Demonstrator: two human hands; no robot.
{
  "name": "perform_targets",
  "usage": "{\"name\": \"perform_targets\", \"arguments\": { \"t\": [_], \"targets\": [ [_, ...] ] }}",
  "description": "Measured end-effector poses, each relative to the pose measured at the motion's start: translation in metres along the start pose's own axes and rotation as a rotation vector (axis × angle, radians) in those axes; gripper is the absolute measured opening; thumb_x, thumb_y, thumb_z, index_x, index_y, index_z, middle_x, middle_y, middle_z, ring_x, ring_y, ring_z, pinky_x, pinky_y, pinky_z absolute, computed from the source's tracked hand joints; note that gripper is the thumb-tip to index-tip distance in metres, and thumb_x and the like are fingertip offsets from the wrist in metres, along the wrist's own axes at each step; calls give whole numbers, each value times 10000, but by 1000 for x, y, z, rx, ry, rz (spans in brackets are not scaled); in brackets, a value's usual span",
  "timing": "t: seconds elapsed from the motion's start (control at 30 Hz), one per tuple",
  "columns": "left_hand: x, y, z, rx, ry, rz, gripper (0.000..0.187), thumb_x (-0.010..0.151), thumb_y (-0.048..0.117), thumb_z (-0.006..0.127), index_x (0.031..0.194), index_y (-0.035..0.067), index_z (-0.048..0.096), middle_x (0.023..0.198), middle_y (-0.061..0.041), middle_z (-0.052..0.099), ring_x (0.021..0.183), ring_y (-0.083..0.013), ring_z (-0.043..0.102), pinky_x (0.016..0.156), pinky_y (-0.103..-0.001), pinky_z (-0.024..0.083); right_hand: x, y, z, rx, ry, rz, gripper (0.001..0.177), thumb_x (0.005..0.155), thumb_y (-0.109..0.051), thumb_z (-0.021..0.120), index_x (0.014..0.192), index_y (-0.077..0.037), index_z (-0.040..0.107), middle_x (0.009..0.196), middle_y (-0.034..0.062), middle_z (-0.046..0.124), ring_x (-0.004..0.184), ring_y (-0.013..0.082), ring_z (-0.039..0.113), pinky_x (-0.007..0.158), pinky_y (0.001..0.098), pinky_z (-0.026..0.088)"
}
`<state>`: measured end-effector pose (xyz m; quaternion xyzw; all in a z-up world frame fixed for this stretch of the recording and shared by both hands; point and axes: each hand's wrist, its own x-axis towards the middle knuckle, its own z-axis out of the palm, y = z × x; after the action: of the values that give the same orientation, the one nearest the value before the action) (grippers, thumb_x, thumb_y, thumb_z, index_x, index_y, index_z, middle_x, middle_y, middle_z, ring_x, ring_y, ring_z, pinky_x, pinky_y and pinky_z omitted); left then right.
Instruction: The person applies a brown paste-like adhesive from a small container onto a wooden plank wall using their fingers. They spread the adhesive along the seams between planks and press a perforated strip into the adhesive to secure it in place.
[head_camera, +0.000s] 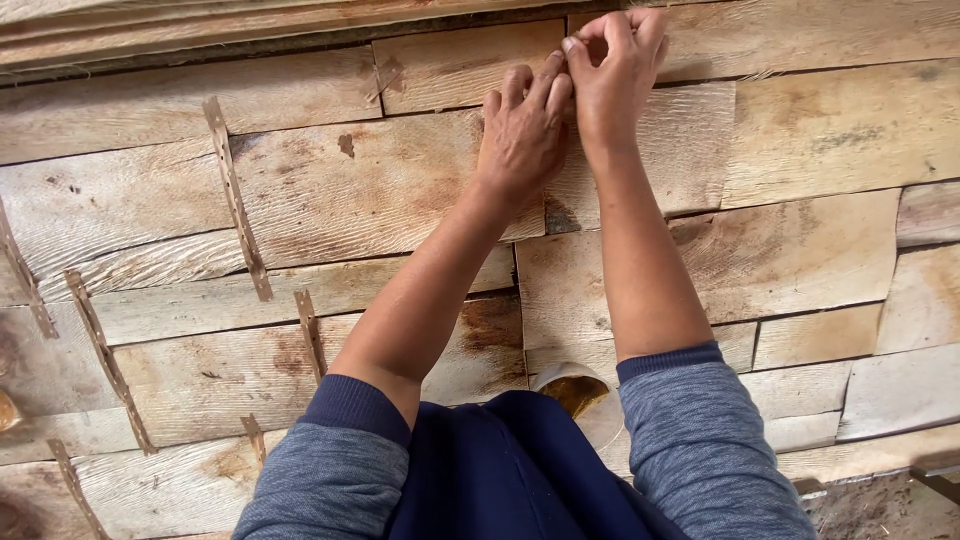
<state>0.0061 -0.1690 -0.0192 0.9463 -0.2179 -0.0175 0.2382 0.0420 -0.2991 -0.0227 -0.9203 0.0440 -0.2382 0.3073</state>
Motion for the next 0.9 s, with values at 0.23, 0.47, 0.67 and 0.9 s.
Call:
{"name": "perform_targets", "arguments": {
  "t": [0.23, 0.47, 0.67, 0.9],
  "targets": [
    [7, -3, 11, 183, 22, -13, 587, 1008, 313, 509, 1542, 151, 328, 1501, -12, 439, 1214, -272, 459, 792, -402, 469, 14, 0, -12, -221, -126, 264, 554, 771, -341, 1005, 969, -196, 509, 1138, 62, 545, 1056, 341, 567, 826, 561, 454],
    [13, 4, 10, 183, 77, -45, 463, 1024, 283, 461, 1440, 95, 377, 1289, -71, 431, 1079, -258, 453, 718, -428, 515, 17, 5, -13, -210, -179, 317, 394, 846, -289, 912, 967, -196, 548, 1144, 14, 566, 1080, 329, 546, 834, 596, 434],
    [13, -1, 25, 144, 58, -76, 471, 1017, 161, 403, 1480, 104, 337, 1316, -41, 409, 1098, -223, 405, 757, -370, 509, 14, 11, -9, -261, -215, 239, 544, 876, -444, 945, 1051, -169, 510, 1146, 70, 548, 1084, 370, 504, 796, 580, 431],
    [9, 1, 21, 90, 51, -82, 487, 953, 65, 410, 1439, 44, 400, 1368, -93, 421, 1146, -272, 431, 860, -406, 517, 11, 25, 1, -338, -218, 232, 533, 941, -458, 894, 1208, -148, 552, 1204, 82, 565, 1117, 378, 481, 826, 591, 415]
  ]
}}
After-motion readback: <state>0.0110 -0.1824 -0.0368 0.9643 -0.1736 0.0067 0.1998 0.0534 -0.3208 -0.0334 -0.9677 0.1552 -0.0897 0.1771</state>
